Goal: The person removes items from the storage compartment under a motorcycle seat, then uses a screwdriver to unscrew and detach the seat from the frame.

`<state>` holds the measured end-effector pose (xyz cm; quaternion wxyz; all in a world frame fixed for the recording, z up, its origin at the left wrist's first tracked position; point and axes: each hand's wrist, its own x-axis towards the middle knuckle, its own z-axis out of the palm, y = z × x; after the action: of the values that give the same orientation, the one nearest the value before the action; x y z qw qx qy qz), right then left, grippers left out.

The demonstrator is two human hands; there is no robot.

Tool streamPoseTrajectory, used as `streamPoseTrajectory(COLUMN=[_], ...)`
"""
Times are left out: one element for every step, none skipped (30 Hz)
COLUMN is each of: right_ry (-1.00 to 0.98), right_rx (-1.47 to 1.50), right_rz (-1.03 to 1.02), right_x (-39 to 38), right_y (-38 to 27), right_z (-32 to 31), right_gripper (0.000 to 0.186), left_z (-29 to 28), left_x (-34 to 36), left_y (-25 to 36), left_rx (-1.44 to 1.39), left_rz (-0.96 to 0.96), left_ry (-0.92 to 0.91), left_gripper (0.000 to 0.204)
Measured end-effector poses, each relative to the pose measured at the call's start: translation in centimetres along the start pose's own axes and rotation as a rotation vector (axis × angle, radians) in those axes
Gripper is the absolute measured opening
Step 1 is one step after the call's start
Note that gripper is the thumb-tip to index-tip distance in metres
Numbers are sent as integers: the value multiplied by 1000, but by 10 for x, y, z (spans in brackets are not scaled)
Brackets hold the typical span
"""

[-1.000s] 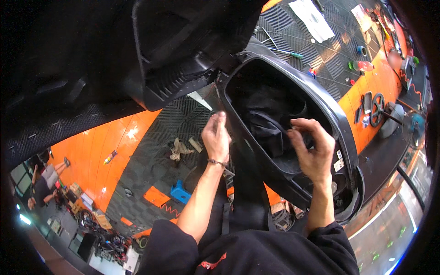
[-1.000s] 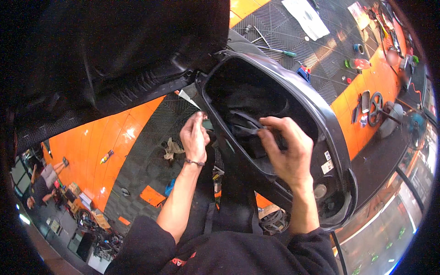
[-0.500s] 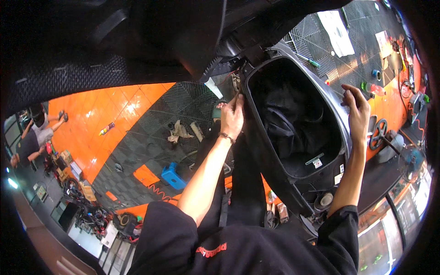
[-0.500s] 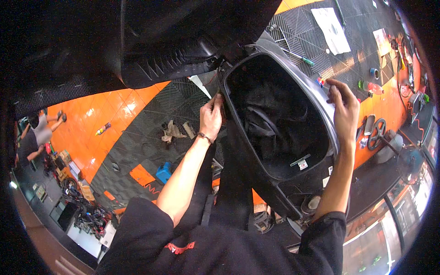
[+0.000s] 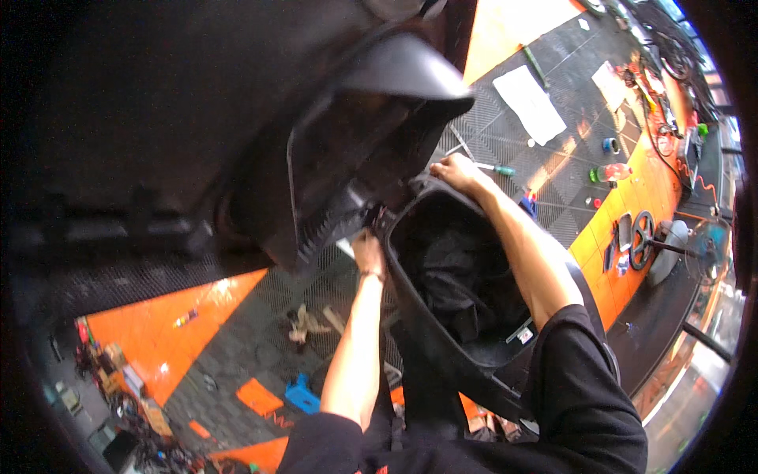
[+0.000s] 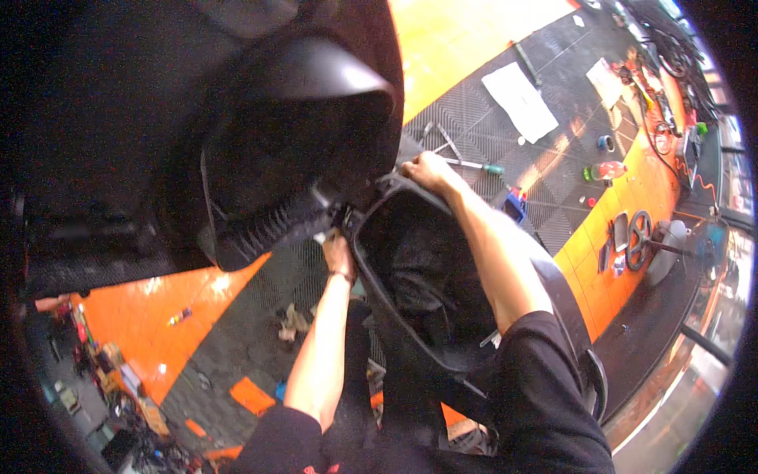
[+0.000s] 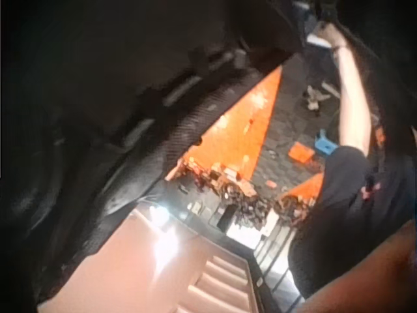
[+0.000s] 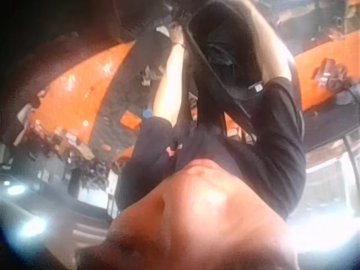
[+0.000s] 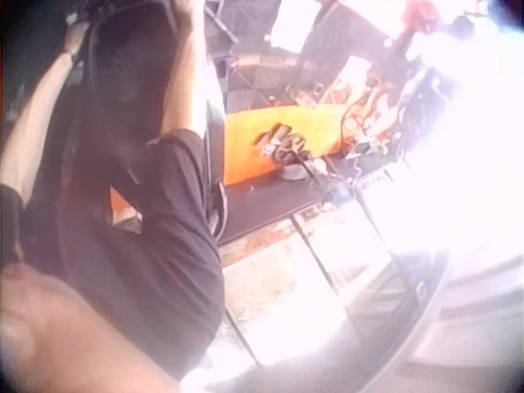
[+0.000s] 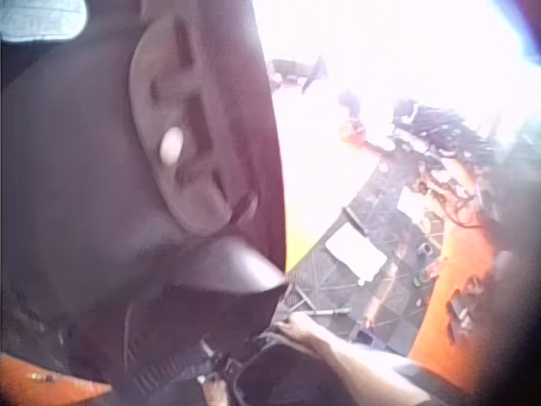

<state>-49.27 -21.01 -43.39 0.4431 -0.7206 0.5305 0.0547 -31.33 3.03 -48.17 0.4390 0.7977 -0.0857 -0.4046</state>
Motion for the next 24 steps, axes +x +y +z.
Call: streamPoseTrajectory(right_ry=[1, -61, -91, -87, -79, -71, -68, -9, 25, 64, 29, 24, 35, 7, 19, 29, 65, 48, 31, 14, 2, 18, 40, 61], right_rx=[-19, -105, 89, 57, 25, -23, -44, 51, 133, 160, 224, 244, 262, 284, 273, 260, 280, 275, 270, 265, 230, 239, 245, 251], right_rz=[-35, -13, 21, 42, 55, 39, 16, -73, -134, -112, -119, -136, -202, -200, -209, -219, -240, -220, -198, -192, -190, -210, -220, -230], right_x=[-1, -1, -5, -11, -15, -25, -26, -40, -47, -50, -44, -41, -38, -35, -36, -36, -34, -35, -35, -32, -33, -32, -32, -32], right_y=[-6, 7, 14, 4, 4, -16, 6, -32, -40, -30, -11, -4, -6, -16, -15, -14, 2, 3, 5, 1, -8, -14, -11, -9], right_z=[-3, -8, -9, -11, -11, -13, -18, -25, -27, -25, -21, -19, -17, -17, -15, -12, -9, -8, -9, -13, -15, -14, -13, -12], right_gripper=[40, 41, 43, 46, 50, 59, 55, 54, 56, 56, 54, 53, 50, 48, 48, 48, 49, 50, 50, 50, 51, 50, 50, 49], left_z=[-1, 6, 4, -2, 5, 5, 13, -6, -14, -7, -2, -4, -3, -4, -5, -3, 4, 3, 4, 1, -2, -7, -5, -4], left_x=[1, -5, -11, -15, -28, -42, -59, -56, -59, -50, -50, -51, -38, -24, -28, -27, -37, -44, -45, -43, -38, -33, -35, -36], left_y=[1, 2, 1, 1, 5, 11, 43, 38, 43, 24, 26, 26, 7, -11, -10, -8, 2, 13, 18, 17, 12, 7, 10, 12], left_rx=[-36, -75, 0, 76, 22, -38, -43, -103, -113, -274, -187, -90, -36, 19, 0, -37, -71, -101, -41, -70, -98, -126, -140, -155], left_rz=[55, 103, 104, 113, 109, 108, -19, 113, 117, 88, 24, -44, 47, 133, 194, 183, 158, 129, 144, 131, 120, 108, 105, 102], left_ry=[3, -23, -42, -43, 39, 124, -12, 2, -53, -119, -154, -164, -74, 34, -5, -37, -90, -122, -136, -132, -128, -124, -126, -129], left_gripper=[48, 51, 54, 58, 61, 65, 68, 73, 59, 65, 68, 71, 72, 74, 73, 73, 73, 73, 71, 71, 70, 69, 69, 68])
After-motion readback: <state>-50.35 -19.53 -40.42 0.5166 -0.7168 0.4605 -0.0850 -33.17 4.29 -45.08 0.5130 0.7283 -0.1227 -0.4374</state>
